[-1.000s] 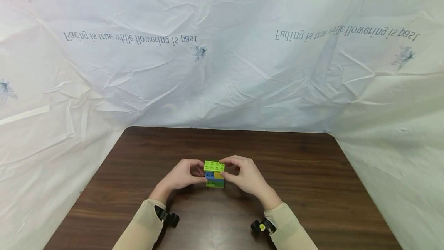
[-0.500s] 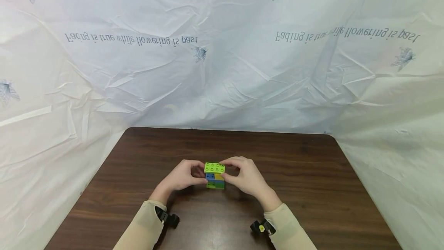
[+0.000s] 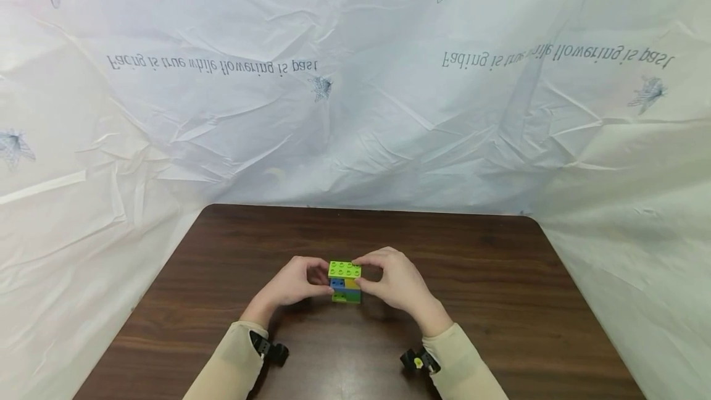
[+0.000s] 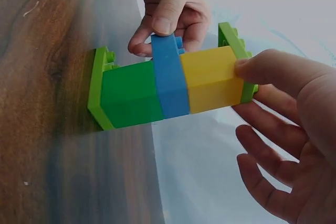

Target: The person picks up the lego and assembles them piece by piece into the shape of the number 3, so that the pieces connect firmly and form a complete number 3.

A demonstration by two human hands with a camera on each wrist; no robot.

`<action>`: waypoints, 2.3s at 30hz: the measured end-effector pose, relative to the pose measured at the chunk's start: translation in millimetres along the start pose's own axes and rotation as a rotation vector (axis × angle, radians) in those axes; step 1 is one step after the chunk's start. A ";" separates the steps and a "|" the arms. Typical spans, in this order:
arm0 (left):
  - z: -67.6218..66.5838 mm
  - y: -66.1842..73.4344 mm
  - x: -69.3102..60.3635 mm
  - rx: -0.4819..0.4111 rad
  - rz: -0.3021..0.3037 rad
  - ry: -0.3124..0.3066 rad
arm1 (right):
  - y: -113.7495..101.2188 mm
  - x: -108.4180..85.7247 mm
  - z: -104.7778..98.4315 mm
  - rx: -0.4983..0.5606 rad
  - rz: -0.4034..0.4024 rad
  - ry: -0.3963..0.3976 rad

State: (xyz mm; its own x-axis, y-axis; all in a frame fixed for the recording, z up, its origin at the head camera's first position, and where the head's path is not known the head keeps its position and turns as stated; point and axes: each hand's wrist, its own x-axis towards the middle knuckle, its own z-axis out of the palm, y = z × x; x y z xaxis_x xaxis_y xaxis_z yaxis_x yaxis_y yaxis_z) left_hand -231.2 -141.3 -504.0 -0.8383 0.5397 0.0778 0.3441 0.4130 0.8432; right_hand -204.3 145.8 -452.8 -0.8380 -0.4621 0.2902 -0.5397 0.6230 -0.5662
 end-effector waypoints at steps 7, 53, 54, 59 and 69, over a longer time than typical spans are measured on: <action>0.1 -0.5 -0.3 0.000 0.000 -0.001 | -2.5 -1.5 0.0 -0.027 0.000 0.015; 8.3 -2.2 -4.4 -0.022 -0.017 0.018 | 29.9 -28.7 41.0 0.366 0.267 -0.103; 8.3 -2.6 -4.5 -0.024 -0.018 0.017 | 30.2 -29.0 42.4 0.370 0.273 -0.099; 9.1 -4.0 -5.5 -0.025 -0.025 0.018 | 29.9 -30.2 45.9 0.388 0.291 -0.097; 8.7 -0.8 -2.1 -0.036 -0.006 0.020 | 28.4 -29.6 43.6 0.407 0.305 -0.102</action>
State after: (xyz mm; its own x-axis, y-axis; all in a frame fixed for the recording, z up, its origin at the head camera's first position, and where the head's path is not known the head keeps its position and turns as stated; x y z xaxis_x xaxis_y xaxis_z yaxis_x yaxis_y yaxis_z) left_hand -226.0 -136.3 -509.4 -0.8488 0.5221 0.0836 0.3242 0.3890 0.8623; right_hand -191.4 149.6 -511.1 -0.9290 -0.3700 0.0000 -0.1803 0.4526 -0.8733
